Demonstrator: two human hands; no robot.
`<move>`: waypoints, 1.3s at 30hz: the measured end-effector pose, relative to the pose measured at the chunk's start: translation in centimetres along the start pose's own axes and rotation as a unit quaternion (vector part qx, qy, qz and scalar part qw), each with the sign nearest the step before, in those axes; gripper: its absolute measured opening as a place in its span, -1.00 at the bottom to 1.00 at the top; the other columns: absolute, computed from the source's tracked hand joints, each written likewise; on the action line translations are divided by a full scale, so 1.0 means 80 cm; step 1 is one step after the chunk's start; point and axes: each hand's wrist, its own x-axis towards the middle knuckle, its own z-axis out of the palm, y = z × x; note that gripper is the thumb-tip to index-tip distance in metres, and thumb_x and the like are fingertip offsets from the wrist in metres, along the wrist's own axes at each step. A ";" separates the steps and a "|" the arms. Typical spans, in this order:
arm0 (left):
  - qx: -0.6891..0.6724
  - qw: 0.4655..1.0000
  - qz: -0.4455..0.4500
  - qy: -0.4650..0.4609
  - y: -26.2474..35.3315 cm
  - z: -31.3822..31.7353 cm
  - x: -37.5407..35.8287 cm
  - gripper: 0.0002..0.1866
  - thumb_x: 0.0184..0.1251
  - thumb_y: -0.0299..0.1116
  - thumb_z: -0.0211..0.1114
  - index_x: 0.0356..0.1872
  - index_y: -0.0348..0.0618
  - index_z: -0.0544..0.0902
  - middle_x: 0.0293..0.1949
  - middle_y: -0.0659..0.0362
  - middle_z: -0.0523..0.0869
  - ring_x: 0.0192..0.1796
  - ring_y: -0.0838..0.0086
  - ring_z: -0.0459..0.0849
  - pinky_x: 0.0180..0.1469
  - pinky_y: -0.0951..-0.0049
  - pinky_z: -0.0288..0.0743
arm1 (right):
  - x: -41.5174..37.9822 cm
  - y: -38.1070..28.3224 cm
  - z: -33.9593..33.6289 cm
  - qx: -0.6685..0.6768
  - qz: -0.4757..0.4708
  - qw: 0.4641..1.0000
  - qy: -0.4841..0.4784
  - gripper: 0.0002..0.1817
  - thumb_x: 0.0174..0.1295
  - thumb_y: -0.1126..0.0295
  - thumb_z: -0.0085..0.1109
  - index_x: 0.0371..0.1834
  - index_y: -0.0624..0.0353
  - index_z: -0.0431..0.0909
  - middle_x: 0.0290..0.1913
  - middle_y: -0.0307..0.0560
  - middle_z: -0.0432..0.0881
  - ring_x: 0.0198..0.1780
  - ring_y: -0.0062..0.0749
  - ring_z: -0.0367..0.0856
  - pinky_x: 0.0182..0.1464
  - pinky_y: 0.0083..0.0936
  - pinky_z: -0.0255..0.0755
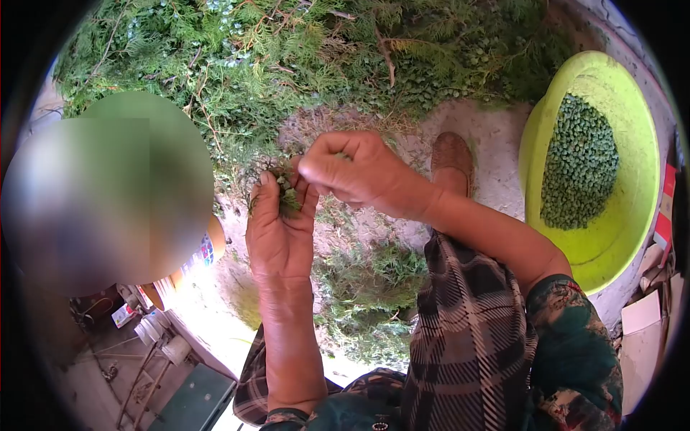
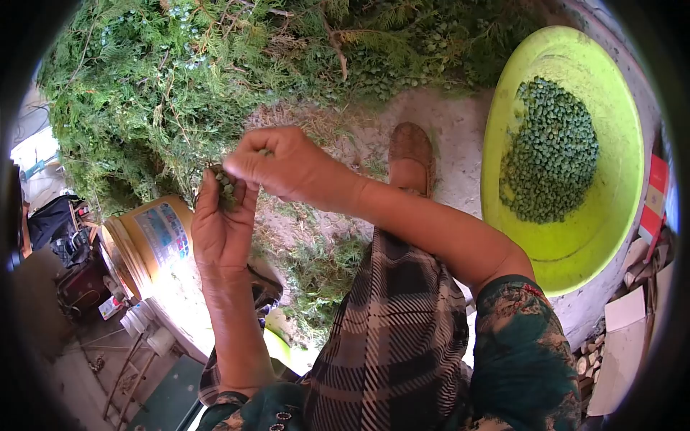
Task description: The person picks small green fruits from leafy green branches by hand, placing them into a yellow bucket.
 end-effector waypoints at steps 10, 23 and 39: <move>0.116 0.992 0.044 -0.032 -0.021 0.011 -0.008 -0.72 0.49 -0.27 -0.07 0.03 -0.23 0.43 -0.04 0.12 0.54 0.00 0.49 0.55 0.05 0.43 0.47 | 0.014 0.019 0.012 -0.279 -0.143 0.949 0.027 -0.73 0.26 0.31 0.12 -0.09 0.27 0.52 -0.22 -0.05 0.63 -0.21 -0.47 0.56 -0.16 -0.52 0.44; 0.322 0.943 0.043 0.068 -0.009 0.015 -0.012 -0.65 0.34 -0.18 0.18 -0.08 -0.29 0.50 -0.30 0.23 0.58 -0.23 0.64 0.49 -0.13 0.57 0.40 | 0.009 0.019 0.010 -0.238 -0.102 0.964 0.067 -0.90 0.21 0.48 0.09 -0.27 0.29 0.45 -0.39 -0.18 0.51 -0.34 -0.60 0.42 -0.27 -0.60 0.34; 0.255 0.965 -0.051 0.044 0.009 0.000 -0.008 -0.69 0.44 -0.09 -0.04 -0.29 -0.11 0.48 -0.43 0.26 0.49 -0.48 0.59 0.44 -0.36 0.53 0.39 | -0.001 -0.021 0.007 0.186 0.021 0.982 0.030 -0.89 0.31 0.29 0.00 -0.27 0.06 0.40 -0.65 -0.33 0.31 -0.72 -0.74 0.12 -0.70 -0.70 0.01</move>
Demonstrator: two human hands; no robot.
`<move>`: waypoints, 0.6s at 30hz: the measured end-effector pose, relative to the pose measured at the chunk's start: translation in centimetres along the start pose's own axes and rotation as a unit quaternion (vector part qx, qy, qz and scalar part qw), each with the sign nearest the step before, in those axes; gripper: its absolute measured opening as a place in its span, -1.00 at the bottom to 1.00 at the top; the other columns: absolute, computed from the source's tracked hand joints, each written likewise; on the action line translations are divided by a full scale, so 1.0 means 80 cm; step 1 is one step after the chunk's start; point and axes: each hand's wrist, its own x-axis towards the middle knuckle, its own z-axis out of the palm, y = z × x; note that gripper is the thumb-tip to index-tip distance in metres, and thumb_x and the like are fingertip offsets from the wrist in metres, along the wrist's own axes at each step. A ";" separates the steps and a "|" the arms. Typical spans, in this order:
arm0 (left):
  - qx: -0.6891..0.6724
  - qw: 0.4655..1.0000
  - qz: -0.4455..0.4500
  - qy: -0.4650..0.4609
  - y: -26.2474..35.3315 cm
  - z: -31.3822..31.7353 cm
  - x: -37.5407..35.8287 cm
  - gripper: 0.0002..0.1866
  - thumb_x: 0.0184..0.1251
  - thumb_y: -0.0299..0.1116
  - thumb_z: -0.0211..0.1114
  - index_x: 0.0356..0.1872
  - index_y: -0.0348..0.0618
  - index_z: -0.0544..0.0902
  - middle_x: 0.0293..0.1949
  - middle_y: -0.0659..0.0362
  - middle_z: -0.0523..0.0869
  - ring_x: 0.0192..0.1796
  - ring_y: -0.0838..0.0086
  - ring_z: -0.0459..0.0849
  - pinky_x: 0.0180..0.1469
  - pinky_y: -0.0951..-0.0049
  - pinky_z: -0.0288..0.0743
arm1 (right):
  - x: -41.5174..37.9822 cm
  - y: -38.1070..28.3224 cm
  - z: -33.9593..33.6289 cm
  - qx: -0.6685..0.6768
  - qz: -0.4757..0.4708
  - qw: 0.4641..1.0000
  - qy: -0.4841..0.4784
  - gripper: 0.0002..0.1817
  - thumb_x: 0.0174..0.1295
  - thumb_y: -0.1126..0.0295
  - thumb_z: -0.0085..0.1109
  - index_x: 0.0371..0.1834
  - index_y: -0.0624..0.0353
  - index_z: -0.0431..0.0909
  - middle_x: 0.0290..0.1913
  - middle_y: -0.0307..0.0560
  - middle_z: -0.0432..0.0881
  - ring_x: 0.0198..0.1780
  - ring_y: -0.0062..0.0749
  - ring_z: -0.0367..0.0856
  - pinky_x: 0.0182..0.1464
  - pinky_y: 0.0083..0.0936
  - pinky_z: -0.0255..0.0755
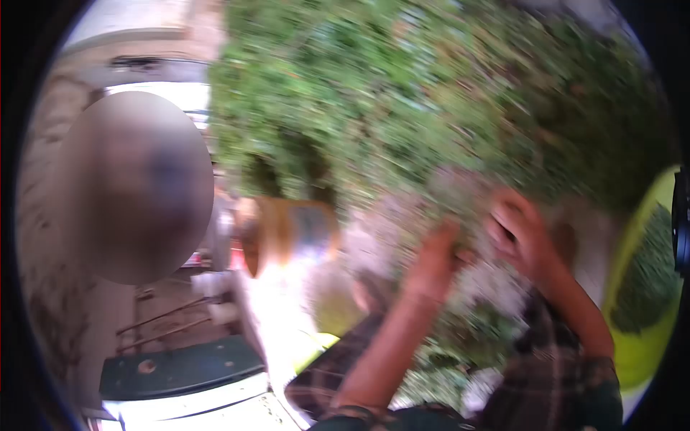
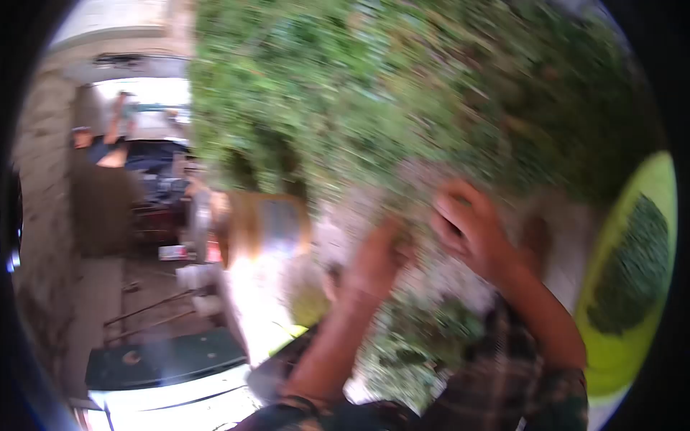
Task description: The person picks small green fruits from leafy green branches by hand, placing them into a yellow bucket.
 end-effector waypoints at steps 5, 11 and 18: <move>-0.148 0.986 0.068 -0.036 0.022 0.001 -0.007 -0.86 0.40 -0.26 0.10 -0.19 -0.09 0.48 -0.39 0.18 0.58 -0.45 0.56 0.48 -0.47 0.64 0.35 | -0.001 0.009 -0.009 -0.043 0.007 0.999 -0.026 -0.90 0.31 0.37 -0.02 -0.22 0.14 0.41 -0.48 -0.27 0.45 -0.71 -0.78 0.16 -0.72 -0.74 0.04; 0.014 0.994 0.107 0.001 0.017 0.018 -0.015 -0.81 0.36 -0.22 0.17 -0.22 -0.12 0.49 -0.50 0.24 0.56 -0.52 0.61 0.47 -0.51 0.66 0.31 | 0.002 0.010 -0.003 -0.112 0.045 0.990 -0.071 -0.74 0.28 0.22 0.13 -0.28 0.21 0.42 -0.57 -0.32 0.43 -0.70 -0.80 0.21 -0.73 -0.74 0.03; 0.197 0.967 0.141 0.074 0.017 0.031 -0.026 -0.74 0.39 -0.16 0.14 -0.40 -0.12 0.52 -0.57 0.39 0.44 -0.56 0.74 0.32 -0.54 0.70 0.21 | 0.004 0.019 -0.011 -0.192 0.021 0.978 -0.072 -0.69 0.27 0.15 0.15 -0.28 0.20 0.43 -0.62 -0.35 0.36 -0.71 -0.80 0.18 -0.71 -0.72 0.02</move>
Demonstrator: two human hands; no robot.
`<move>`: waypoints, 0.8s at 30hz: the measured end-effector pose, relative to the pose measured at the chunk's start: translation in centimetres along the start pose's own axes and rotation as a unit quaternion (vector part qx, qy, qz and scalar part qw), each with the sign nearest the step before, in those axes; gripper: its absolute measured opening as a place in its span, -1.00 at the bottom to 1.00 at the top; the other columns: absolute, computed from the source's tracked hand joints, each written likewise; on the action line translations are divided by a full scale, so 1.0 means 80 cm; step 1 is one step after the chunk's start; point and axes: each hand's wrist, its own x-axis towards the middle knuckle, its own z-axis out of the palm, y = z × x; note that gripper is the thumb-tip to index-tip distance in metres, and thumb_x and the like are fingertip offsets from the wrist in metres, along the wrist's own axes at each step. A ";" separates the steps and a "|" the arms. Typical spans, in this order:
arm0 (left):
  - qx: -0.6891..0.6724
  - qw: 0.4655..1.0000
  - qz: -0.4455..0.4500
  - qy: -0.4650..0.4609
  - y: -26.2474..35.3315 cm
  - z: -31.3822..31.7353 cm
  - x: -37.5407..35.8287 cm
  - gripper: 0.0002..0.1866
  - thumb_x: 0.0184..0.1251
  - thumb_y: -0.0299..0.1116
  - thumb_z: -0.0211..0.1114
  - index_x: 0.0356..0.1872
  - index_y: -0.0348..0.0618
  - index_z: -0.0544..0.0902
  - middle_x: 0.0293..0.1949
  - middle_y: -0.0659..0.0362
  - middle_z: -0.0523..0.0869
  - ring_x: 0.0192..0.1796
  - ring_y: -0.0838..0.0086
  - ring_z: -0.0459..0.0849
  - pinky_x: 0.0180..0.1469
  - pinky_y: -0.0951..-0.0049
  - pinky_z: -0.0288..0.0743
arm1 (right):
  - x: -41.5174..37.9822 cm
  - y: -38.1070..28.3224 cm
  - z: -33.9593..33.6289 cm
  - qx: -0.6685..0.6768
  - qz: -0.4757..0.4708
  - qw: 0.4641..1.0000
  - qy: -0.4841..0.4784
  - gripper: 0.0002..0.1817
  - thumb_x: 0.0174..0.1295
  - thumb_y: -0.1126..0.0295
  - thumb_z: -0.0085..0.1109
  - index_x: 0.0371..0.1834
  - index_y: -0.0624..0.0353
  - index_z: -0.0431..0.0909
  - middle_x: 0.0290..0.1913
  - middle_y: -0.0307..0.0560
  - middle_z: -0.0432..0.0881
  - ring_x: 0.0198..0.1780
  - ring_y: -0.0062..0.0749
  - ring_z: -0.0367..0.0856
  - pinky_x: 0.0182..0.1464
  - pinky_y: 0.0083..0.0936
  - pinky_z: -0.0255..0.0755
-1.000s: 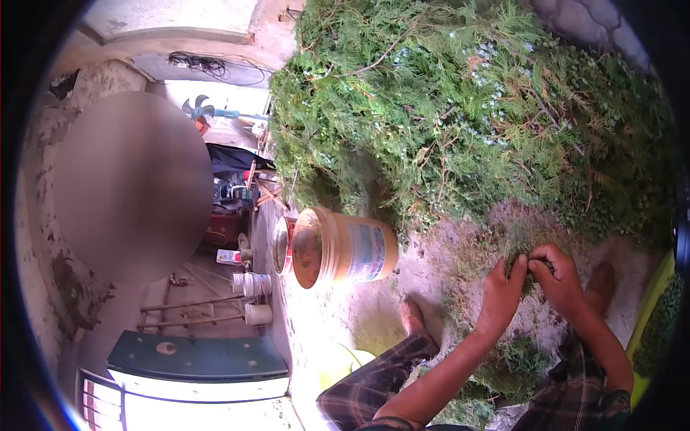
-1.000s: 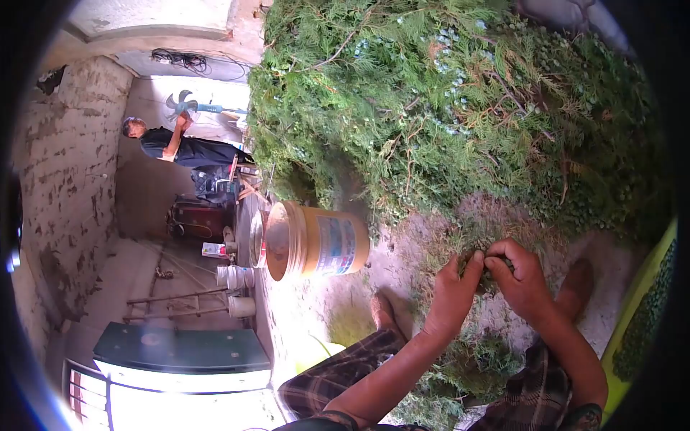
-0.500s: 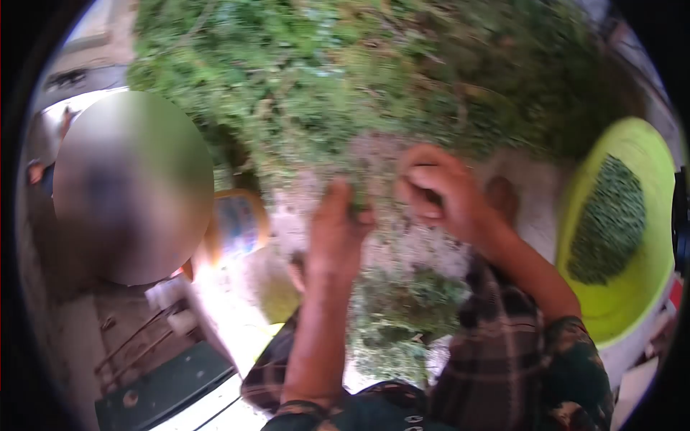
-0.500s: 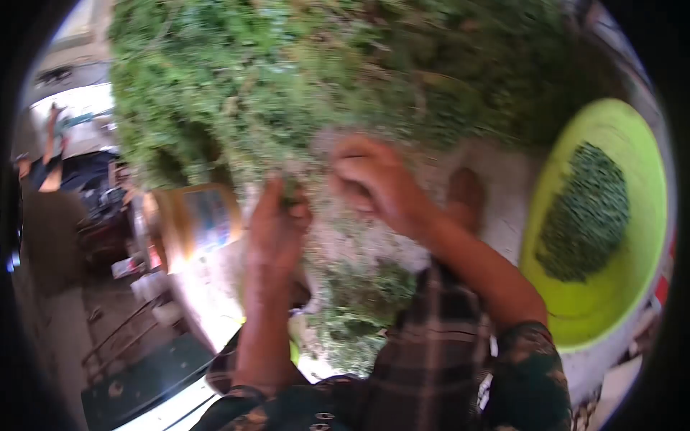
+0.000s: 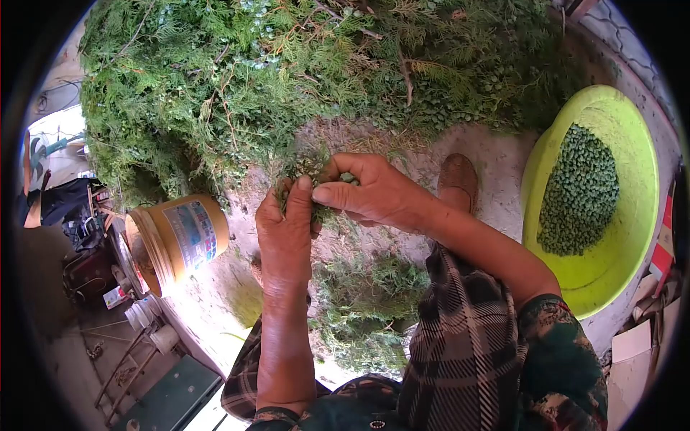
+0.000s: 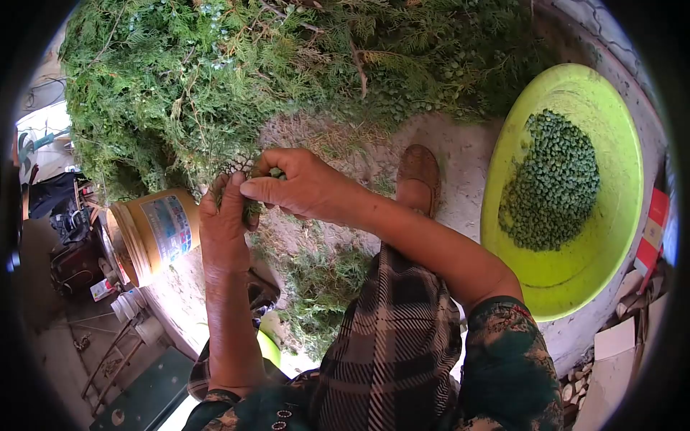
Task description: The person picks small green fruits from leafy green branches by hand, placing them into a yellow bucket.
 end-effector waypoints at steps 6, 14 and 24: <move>0.046 0.992 0.116 -0.037 -0.011 0.001 0.008 -0.78 0.40 -0.22 0.13 -0.36 -0.13 0.54 -0.58 0.39 0.44 -0.56 0.76 0.30 -0.54 0.70 0.18 | -0.006 -0.017 0.009 0.110 0.080 0.991 0.000 -0.73 0.30 0.19 0.12 -0.20 0.17 0.37 -0.67 -0.41 0.22 -0.72 -0.79 0.08 -0.71 -0.71 -0.06; -0.232 0.961 -0.112 -0.102 -0.016 -0.016 0.016 -0.81 0.41 -0.24 0.10 -0.26 -0.14 0.51 -0.50 0.31 0.49 -0.57 0.70 0.33 -0.55 0.69 0.16 | -0.003 0.000 -0.006 0.175 0.022 0.984 -0.040 -0.77 0.32 0.22 0.09 -0.18 0.14 0.37 -0.59 -0.33 0.34 -0.73 -0.77 0.13 -0.74 -0.74 0.00; -0.463 0.863 -0.154 -0.128 -0.048 -0.005 0.037 -0.68 0.47 -0.15 -0.04 -0.03 -0.21 0.40 -0.01 0.02 0.52 0.04 0.32 0.48 0.14 0.26 0.38 | -0.001 0.011 -0.017 0.060 0.063 0.996 -0.018 -0.77 0.29 0.25 0.12 -0.34 0.20 0.46 -0.38 -0.17 0.49 -0.61 -0.77 0.30 -0.64 -0.74 0.22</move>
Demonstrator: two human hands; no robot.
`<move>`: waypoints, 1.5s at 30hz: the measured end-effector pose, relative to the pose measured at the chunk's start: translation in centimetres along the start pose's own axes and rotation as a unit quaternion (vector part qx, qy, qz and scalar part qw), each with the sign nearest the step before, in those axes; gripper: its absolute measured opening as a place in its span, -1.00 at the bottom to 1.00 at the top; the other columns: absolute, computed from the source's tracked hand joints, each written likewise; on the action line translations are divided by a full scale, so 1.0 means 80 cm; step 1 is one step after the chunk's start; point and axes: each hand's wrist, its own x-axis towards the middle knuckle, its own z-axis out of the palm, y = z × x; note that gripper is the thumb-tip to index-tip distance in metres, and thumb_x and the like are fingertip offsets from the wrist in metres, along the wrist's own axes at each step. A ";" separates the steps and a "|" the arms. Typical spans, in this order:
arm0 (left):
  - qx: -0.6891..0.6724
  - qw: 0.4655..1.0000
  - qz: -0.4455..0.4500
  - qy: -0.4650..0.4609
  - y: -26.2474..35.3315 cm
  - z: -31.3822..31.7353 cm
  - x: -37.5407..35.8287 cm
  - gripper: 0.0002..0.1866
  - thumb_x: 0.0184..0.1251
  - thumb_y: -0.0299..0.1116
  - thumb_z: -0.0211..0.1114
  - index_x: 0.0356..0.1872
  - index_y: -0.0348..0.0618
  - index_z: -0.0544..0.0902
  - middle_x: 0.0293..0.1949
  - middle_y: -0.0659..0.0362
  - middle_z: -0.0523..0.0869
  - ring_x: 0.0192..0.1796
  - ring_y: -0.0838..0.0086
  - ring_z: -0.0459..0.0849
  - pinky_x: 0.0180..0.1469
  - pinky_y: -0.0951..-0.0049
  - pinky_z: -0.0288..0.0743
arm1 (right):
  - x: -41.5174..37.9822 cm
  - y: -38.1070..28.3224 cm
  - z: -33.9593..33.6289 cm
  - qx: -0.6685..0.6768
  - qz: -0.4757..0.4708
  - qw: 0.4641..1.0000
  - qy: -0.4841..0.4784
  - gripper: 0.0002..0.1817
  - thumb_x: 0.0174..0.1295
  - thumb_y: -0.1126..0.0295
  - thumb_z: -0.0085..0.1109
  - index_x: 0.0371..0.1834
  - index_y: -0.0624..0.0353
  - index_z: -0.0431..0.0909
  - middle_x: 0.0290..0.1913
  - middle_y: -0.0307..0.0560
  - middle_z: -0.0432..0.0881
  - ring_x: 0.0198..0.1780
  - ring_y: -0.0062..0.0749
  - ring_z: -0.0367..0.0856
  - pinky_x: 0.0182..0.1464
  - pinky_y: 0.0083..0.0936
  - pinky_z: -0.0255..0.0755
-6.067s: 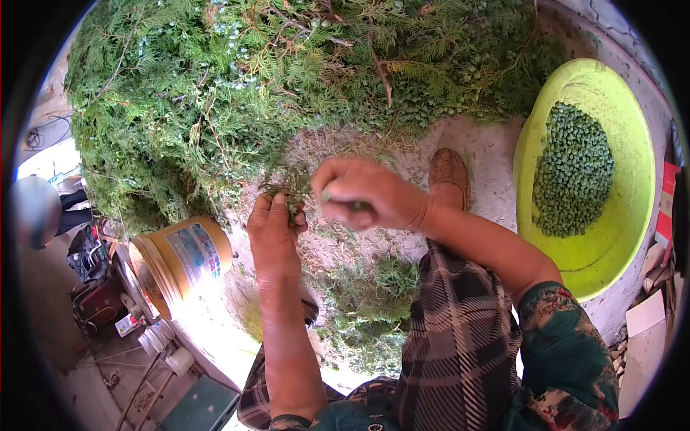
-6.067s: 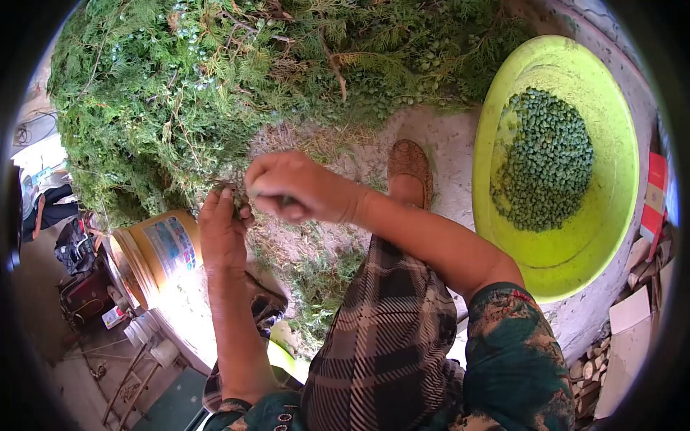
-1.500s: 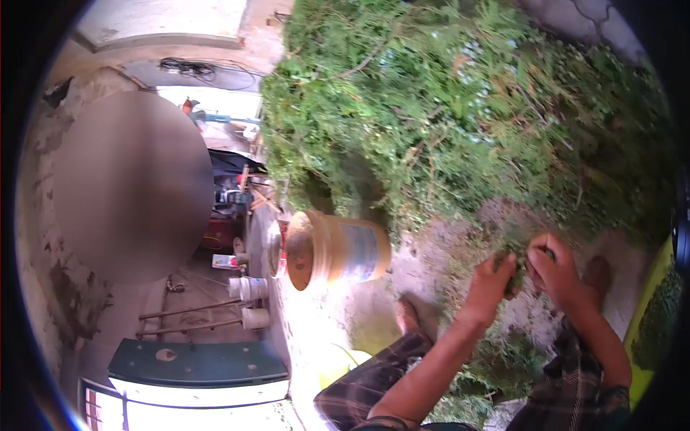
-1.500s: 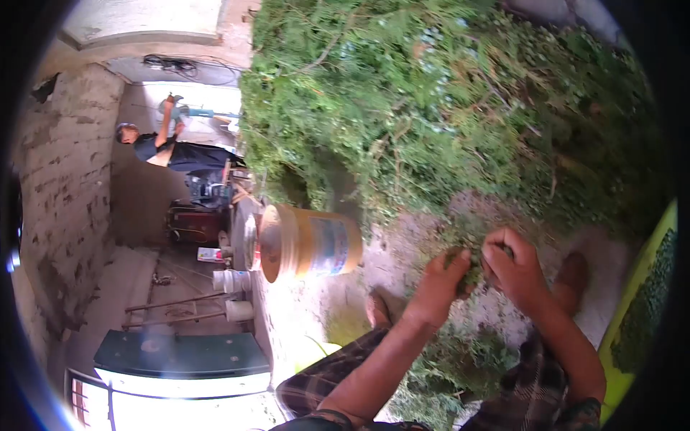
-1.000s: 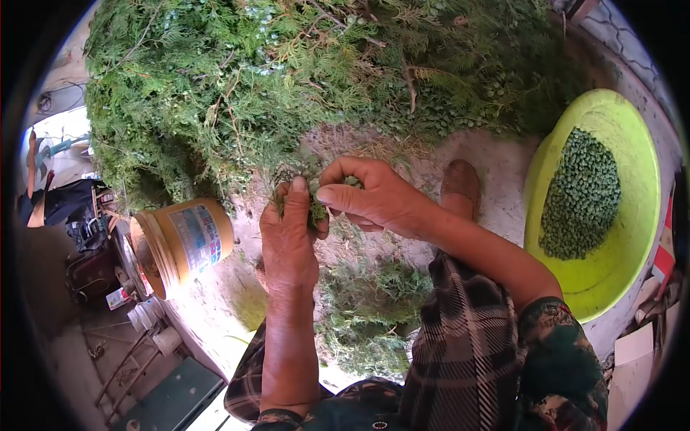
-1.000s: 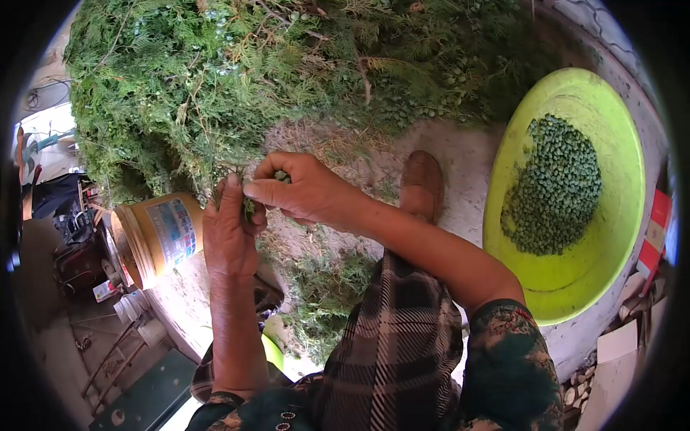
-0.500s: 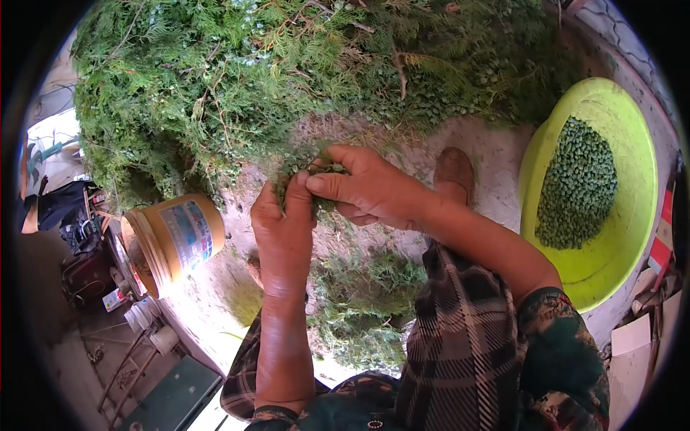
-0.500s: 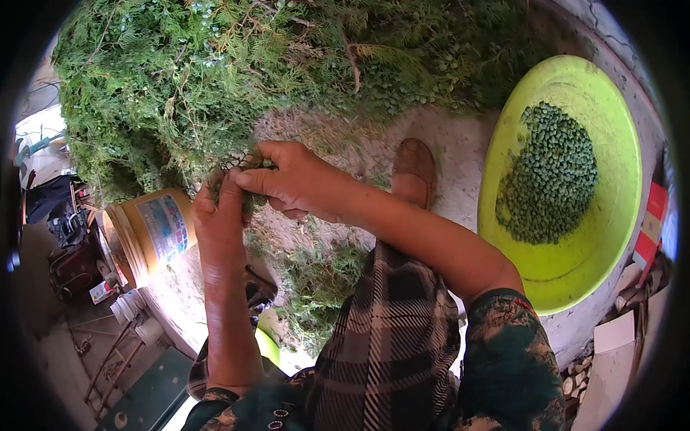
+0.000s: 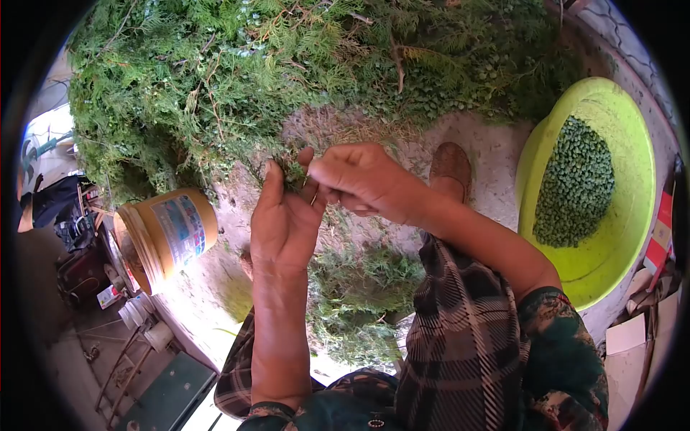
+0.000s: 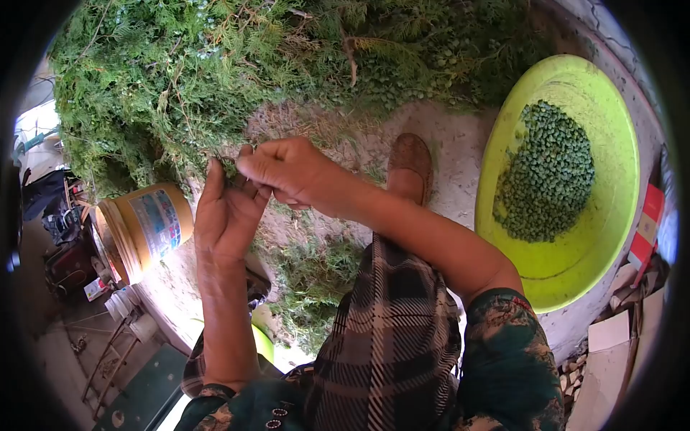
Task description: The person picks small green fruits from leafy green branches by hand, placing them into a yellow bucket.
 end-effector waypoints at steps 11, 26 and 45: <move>0.042 0.997 0.065 0.006 -0.015 0.008 -0.005 -0.72 0.40 -0.20 0.09 -0.08 -0.22 0.48 -0.13 0.14 0.56 -0.02 0.39 0.51 0.08 0.33 0.40 | 0.018 0.024 0.011 -0.223 -0.138 0.962 0.078 -0.80 0.30 0.33 0.10 -0.16 0.25 0.52 -0.49 -0.40 0.43 -0.45 -0.78 0.33 -0.47 -0.72 0.24; 0.300 0.951 0.067 0.038 0.006 -0.009 -0.017 -0.82 0.35 -0.30 0.19 -0.21 -0.20 0.51 -0.37 0.25 0.58 -0.35 0.63 0.49 -0.28 0.56 0.39 | 0.003 0.012 0.001 -0.038 0.017 0.998 -0.042 -0.84 0.22 0.36 0.03 -0.50 0.13 0.42 -0.65 -0.39 0.35 -0.67 -0.80 0.18 -0.66 -0.70 0.00; 0.426 0.880 0.192 0.091 -0.018 0.015 -0.015 -0.77 0.35 -0.25 0.21 -0.30 -0.25 0.53 -0.47 0.32 0.52 -0.43 0.70 0.38 -0.39 0.66 0.27 | 0.001 0.016 -0.002 -0.028 0.015 0.999 -0.011 -0.85 0.32 0.34 -0.08 -0.26 0.18 0.43 -0.59 -0.30 0.43 -0.71 -0.81 0.14 -0.70 -0.72 -0.02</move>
